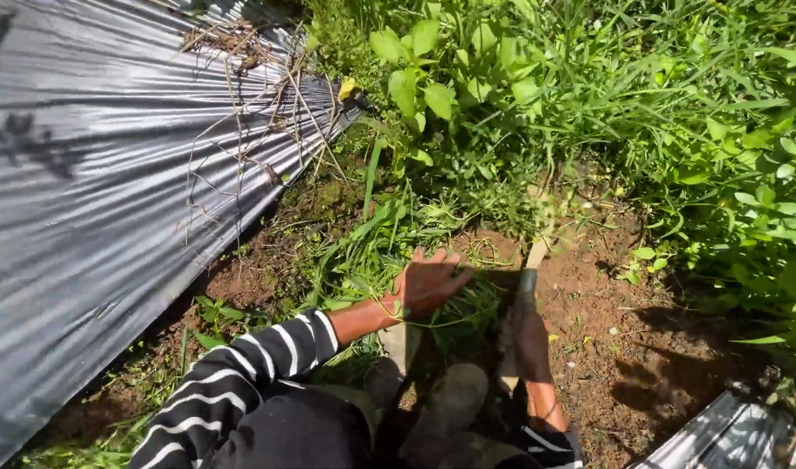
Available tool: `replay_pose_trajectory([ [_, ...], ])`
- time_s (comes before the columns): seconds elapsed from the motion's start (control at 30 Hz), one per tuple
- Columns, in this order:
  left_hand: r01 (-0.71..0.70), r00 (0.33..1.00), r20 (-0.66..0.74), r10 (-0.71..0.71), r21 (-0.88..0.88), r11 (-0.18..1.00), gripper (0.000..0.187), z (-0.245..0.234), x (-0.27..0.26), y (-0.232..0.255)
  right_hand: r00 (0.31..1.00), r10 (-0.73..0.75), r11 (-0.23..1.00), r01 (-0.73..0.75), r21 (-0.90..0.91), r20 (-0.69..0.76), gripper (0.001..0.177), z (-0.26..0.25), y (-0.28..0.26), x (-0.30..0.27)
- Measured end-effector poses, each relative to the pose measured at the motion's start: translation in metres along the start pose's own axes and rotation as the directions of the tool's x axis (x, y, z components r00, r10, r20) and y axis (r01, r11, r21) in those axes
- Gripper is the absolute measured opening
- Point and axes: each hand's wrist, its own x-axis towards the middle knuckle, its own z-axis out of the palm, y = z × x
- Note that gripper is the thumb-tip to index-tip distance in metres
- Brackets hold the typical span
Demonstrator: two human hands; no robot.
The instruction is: The person is weeding a garden bed by cutting weeds with a sickle and pulling them out by hand.
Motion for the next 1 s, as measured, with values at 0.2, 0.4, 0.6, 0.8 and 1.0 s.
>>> replay_pose_trajectory([
  [0.2,-0.291,0.95,0.126,0.285,0.034,0.956,0.045,-0.032,-0.001,-0.02,0.962,-0.112,0.871,-0.026,0.49,0.25,0.027,-0.015,0.045,-0.019],
  [0.4,-0.27,0.963,0.02,0.27,0.004,0.963,0.032,-0.051,-0.007,-0.014,0.983,-0.168,0.969,0.177,0.174,-0.07,0.059,0.027,-0.06,-0.146],
  [0.6,-0.28,0.96,0.014,0.28,-0.009,0.96,0.03,-0.052,-0.005,-0.015,0.967,-0.222,0.97,0.206,0.129,0.125,0.05,0.0,0.027,-0.058],
  [0.8,-0.304,0.952,0.023,0.304,0.018,0.952,0.033,-0.049,-0.006,-0.014,0.858,-0.155,0.719,-0.242,0.651,0.49,0.071,-0.024,0.066,0.032],
  [1.0,-0.294,0.955,-0.001,0.295,0.079,0.952,0.032,-0.036,-0.01,-0.016,0.922,-0.201,0.795,-0.044,0.605,0.331,0.056,0.0,0.06,0.038],
])
